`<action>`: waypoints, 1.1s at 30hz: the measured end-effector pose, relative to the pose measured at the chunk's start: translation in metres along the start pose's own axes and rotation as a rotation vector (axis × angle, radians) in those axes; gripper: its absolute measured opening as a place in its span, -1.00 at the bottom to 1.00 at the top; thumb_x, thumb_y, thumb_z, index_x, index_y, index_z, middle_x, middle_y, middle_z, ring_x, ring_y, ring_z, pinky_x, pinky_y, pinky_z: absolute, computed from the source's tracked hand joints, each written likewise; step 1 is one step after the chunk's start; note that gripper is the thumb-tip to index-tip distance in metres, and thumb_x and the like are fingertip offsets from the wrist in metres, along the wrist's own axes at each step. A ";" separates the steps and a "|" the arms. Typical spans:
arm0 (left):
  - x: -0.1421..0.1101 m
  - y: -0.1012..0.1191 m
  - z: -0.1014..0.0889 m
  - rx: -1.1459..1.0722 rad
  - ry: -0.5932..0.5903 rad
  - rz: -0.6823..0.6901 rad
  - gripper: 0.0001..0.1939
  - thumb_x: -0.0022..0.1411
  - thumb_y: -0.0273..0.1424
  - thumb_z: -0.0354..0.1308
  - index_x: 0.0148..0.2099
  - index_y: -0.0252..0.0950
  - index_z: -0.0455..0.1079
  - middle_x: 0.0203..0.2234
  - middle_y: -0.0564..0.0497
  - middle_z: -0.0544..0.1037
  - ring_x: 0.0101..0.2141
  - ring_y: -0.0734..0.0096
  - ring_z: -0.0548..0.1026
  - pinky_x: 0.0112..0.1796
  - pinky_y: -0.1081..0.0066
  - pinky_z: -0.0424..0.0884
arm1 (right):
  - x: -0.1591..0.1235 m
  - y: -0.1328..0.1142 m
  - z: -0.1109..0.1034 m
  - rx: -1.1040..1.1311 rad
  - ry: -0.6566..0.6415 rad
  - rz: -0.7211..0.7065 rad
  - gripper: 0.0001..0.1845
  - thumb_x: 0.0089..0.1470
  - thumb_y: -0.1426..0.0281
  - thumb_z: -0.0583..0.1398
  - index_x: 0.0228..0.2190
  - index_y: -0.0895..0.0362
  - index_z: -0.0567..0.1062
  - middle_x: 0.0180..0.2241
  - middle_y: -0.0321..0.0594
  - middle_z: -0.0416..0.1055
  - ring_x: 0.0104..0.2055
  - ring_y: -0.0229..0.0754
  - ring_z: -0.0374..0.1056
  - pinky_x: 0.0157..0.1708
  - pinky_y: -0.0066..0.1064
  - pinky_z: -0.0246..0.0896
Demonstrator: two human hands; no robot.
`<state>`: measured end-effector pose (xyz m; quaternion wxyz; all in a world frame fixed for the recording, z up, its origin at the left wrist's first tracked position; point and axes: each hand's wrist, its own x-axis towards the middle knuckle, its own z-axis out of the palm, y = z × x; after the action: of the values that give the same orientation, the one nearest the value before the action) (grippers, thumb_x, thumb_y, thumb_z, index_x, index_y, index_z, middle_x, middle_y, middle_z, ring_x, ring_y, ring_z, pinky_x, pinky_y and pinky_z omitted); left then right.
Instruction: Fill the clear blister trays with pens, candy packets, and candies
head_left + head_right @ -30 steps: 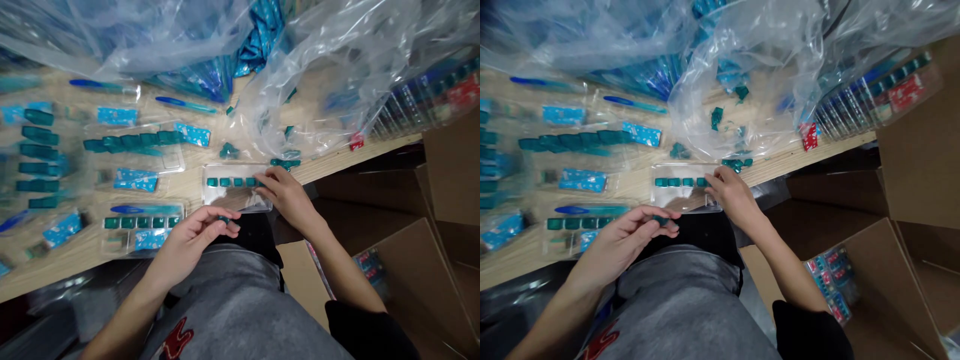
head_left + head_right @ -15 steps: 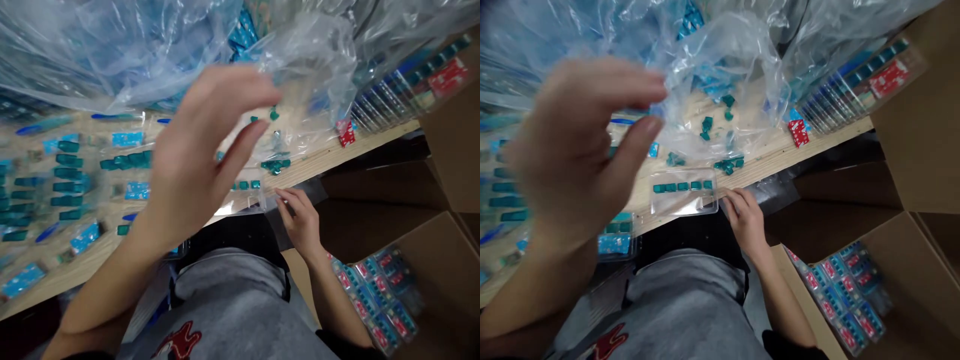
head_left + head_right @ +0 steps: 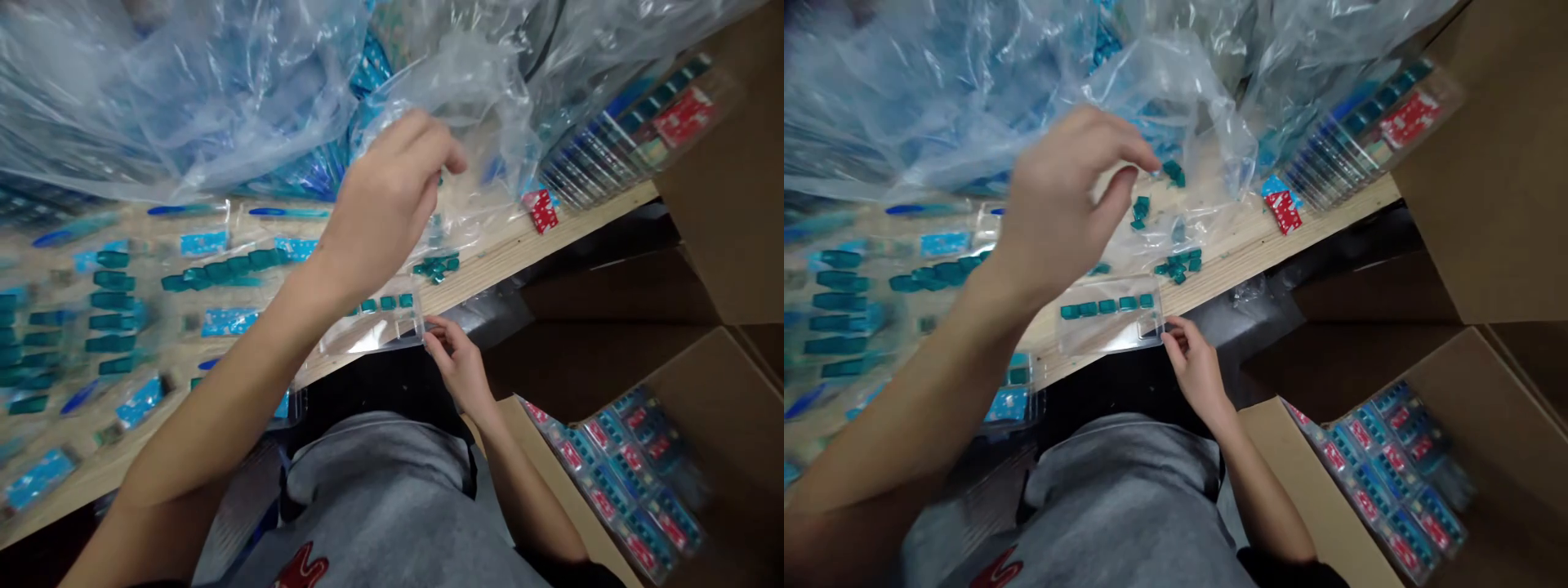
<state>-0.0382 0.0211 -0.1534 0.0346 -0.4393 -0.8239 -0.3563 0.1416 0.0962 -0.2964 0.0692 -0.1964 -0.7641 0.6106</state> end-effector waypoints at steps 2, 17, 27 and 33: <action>0.024 -0.006 0.007 0.053 -0.112 -0.059 -0.69 0.16 -0.72 0.03 -0.27 -0.32 0.53 -0.31 -0.03 0.57 0.12 0.13 0.41 0.28 -0.01 0.03 | 0.003 0.003 0.004 0.052 -0.003 0.020 -0.73 0.17 0.25 0.19 -0.15 0.14 0.45 -0.40 -0.24 0.51 -0.42 -0.22 0.44 -0.36 -0.39 0.36; -0.153 -0.055 0.000 -0.236 -0.595 -0.394 -0.80 0.29 -0.27 0.12 -0.28 -0.20 0.53 -0.33 -0.04 0.56 -0.29 0.28 0.49 -0.24 0.38 0.35 | -0.003 0.018 0.009 0.455 -0.166 0.120 -0.39 0.04 0.21 0.37 0.07 0.05 0.31 -0.32 -0.30 0.44 -0.31 -0.24 0.42 -0.28 -0.38 0.44; -0.146 -0.041 0.010 0.045 -0.591 -0.228 -0.79 0.25 -0.49 0.03 -0.22 -0.24 0.50 -0.31 -0.13 0.53 -0.25 0.13 0.48 -0.13 0.21 0.38 | -0.007 0.029 0.018 0.345 -0.143 -0.064 -0.29 0.13 0.15 0.31 0.22 0.00 0.20 -0.23 -0.25 0.44 -0.24 -0.21 0.39 -0.19 -0.34 0.45; -0.148 -0.035 -0.010 0.300 -0.483 0.100 -0.71 0.40 -0.42 -0.13 -0.28 -0.31 0.40 -0.38 -0.14 0.52 -0.33 0.14 0.47 -0.28 0.23 0.43 | -0.005 0.011 0.018 0.476 -0.109 0.028 -0.40 0.08 0.20 0.36 0.12 -0.08 0.36 -0.25 -0.30 0.46 -0.23 -0.21 0.42 -0.13 -0.32 0.46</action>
<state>0.0235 -0.1006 -0.2201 -0.0805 -0.5413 -0.8293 -0.1132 0.1421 0.0801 -0.3105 0.0639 -0.1521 -0.5985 0.7840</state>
